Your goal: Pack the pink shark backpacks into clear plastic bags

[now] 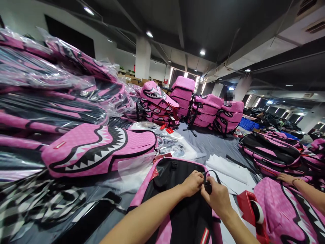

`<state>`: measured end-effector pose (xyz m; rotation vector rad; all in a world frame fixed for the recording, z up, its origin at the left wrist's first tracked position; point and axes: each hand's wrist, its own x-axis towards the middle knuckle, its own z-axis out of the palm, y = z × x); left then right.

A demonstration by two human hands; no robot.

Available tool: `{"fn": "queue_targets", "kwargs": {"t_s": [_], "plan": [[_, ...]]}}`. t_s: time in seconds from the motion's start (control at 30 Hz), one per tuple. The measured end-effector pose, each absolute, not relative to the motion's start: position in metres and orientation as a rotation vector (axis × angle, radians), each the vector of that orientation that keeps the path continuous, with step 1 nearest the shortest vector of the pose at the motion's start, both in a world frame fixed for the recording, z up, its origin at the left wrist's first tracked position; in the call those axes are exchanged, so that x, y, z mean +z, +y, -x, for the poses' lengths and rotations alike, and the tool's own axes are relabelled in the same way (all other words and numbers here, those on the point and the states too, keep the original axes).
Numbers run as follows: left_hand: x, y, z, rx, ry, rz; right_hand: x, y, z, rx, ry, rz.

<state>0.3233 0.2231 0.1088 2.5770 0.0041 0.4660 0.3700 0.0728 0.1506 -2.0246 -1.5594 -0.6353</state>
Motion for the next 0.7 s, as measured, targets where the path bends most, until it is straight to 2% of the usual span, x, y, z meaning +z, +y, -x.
{"fn": "queue_targets", "kwargs": {"t_s": [0.1, 0.2, 0.3, 0.37, 0.53, 0.7], "plan": [[0.104, 0.228, -0.318, 0.477, 0.045, -2.541, 0.168, 0.058, -0.348, -0.708, -1.551, 1.839], [0.11, 0.217, -0.307, 0.514, 0.086, -2.504, 0.199, 0.043, -0.35, -0.563, -1.33, 1.877], [0.13, 0.196, -0.291, 0.778, 0.161, -2.407, 0.226, 0.033, -0.366, -0.392, -1.122, 1.933], [0.149, 0.186, -0.286, 0.965, 0.096, -2.307, 0.236, 0.033, -0.373, -0.254, -1.171, 1.936], [0.179, 0.193, -0.284, 0.644, 0.013, -2.295, 0.26, 0.042, -0.38, 0.062, -1.344, 1.878], [0.134, 0.164, -0.232, 0.536, 0.174, -2.277, 0.265, 0.054, -0.419, 0.385, -1.362, 1.875]]}}
